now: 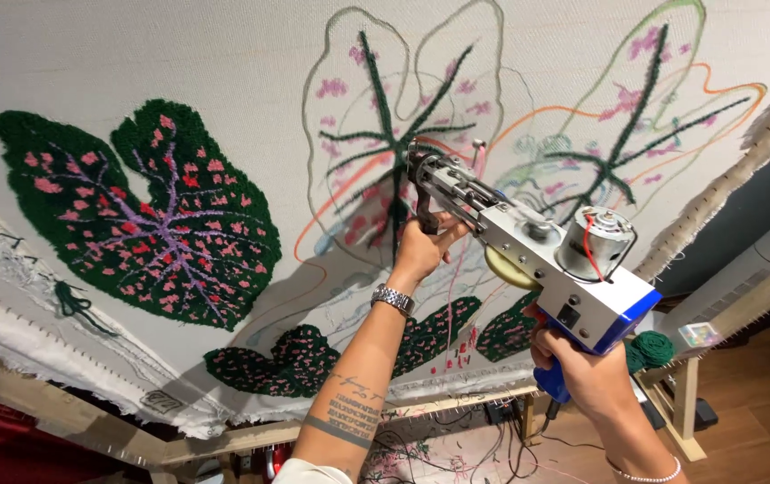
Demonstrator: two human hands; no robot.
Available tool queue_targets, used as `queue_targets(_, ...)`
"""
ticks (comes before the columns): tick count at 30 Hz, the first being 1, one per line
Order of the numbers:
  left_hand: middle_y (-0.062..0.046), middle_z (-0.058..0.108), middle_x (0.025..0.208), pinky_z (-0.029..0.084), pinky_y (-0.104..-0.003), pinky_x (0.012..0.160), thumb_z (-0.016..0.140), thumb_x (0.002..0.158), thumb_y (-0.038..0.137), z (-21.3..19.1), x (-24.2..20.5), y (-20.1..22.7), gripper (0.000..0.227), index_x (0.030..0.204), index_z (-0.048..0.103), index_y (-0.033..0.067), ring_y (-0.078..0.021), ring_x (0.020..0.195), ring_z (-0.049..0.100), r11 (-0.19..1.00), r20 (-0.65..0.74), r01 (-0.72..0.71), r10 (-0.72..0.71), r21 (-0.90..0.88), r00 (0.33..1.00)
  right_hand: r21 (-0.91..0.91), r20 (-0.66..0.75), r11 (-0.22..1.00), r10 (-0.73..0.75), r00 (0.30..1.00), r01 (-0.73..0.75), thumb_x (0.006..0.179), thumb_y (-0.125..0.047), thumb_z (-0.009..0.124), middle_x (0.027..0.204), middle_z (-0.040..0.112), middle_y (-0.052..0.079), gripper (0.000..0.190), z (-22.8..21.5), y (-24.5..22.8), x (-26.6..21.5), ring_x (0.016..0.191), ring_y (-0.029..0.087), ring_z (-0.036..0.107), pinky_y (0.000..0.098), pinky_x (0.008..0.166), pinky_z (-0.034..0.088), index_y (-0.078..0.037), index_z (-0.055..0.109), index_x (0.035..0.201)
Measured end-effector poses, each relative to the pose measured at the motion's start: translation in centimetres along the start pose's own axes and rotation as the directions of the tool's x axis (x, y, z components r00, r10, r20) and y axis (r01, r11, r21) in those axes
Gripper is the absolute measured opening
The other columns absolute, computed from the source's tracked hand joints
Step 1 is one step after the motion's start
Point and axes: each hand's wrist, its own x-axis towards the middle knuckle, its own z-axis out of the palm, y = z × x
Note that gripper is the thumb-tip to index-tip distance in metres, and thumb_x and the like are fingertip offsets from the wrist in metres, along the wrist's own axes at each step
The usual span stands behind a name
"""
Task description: Using a tufting gun to create a floral pattern on a vertical canvas frame.
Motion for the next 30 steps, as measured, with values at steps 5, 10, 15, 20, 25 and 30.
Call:
queue_targets(5,-0.01,0.077,0.113,0.047,-0.026,0.045,0.08,0.088,0.023,-0.1,0.5,-0.7,0.053,0.124,0.065,-0.0109,-0.0116,0.078,0.068,0.999,-0.045,0.032,-0.032,-0.008,0.998,0.027,-0.02,0.999,0.023,1.0,-0.022,0.091,0.005,0.059,0.109,0.067,0.015,0.029,0.3,-0.2,-0.3,0.071,0.016,0.052,0.0327,0.056,0.046,0.008,0.058,0.12)
queue_targets(10,-0.01,0.076,0.115,0.05,-0.028,0.045,0.082,0.086,0.025,-0.2,1.0,-0.7,0.056,0.123,0.065,-0.0127,-0.0114,0.077,0.069,0.999,-0.077,0.013,-0.01,0.031,0.997,0.052,0.031,0.998,-0.018,0.999,0.016,0.093,0.003,0.059,0.102,0.064,0.015,0.03,-0.3,0.3,0.0,0.072,0.016,0.051,0.0334,0.058,0.046,0.01,0.059,0.122)
queue_targets(15,-0.012,0.079,0.107,0.05,-0.028,0.046,0.08,0.087,0.024,0.3,0.2,-0.4,0.043,0.113,0.067,-0.0065,-0.0117,0.078,0.072,0.998,-0.002,0.043,-0.043,-0.051,0.999,0.075,0.03,0.997,-0.014,0.999,0.012,0.092,0.003,0.059,0.089,0.057,0.011,0.026,-1.8,0.4,-0.5,0.07,0.016,0.051,0.0331,0.056,0.045,0.008,0.058,0.118)
queue_targets(20,-0.013,0.067,0.098,0.05,-0.03,0.053,0.087,0.091,0.017,2.8,-1.3,-1.9,0.039,0.106,0.061,-0.0078,-0.0142,0.074,0.061,0.998,0.013,-0.048,0.048,-0.037,0.999,-0.004,0.003,0.999,0.045,0.999,-0.045,0.086,0.007,0.06,0.081,0.056,0.013,0.026,-4.2,-2.2,-1.3,0.062,0.019,0.05,0.0329,0.053,0.041,0.011,0.059,0.112)
queue_targets(25,-0.023,0.063,0.106,0.052,-0.03,0.058,0.09,0.091,0.018,4.9,-3.2,0.7,0.051,0.117,0.054,-0.0074,-0.0134,0.079,0.057,0.988,-0.105,-0.143,0.149,0.059,0.983,0.041,0.001,0.997,0.058,0.998,-0.058,0.086,0.009,0.059,0.079,0.057,0.014,0.024,-6.3,-3.2,-2.4,0.062,0.02,0.05,0.0331,0.053,0.042,0.013,0.056,0.109)
queue_targets(30,-0.014,0.073,0.113,0.053,-0.029,0.052,0.081,0.088,0.021,5.7,-4.3,2.8,0.046,0.122,0.064,-0.0048,-0.0138,0.065,0.063,0.976,0.063,0.164,-0.156,-0.142,0.986,-0.002,0.023,0.999,0.05,0.999,-0.05,0.079,0.006,0.06,0.077,0.056,0.014,0.038,-7.2,-4.4,-3.3,0.06,0.02,0.048,0.0325,0.052,0.04,0.014,0.061,0.116)
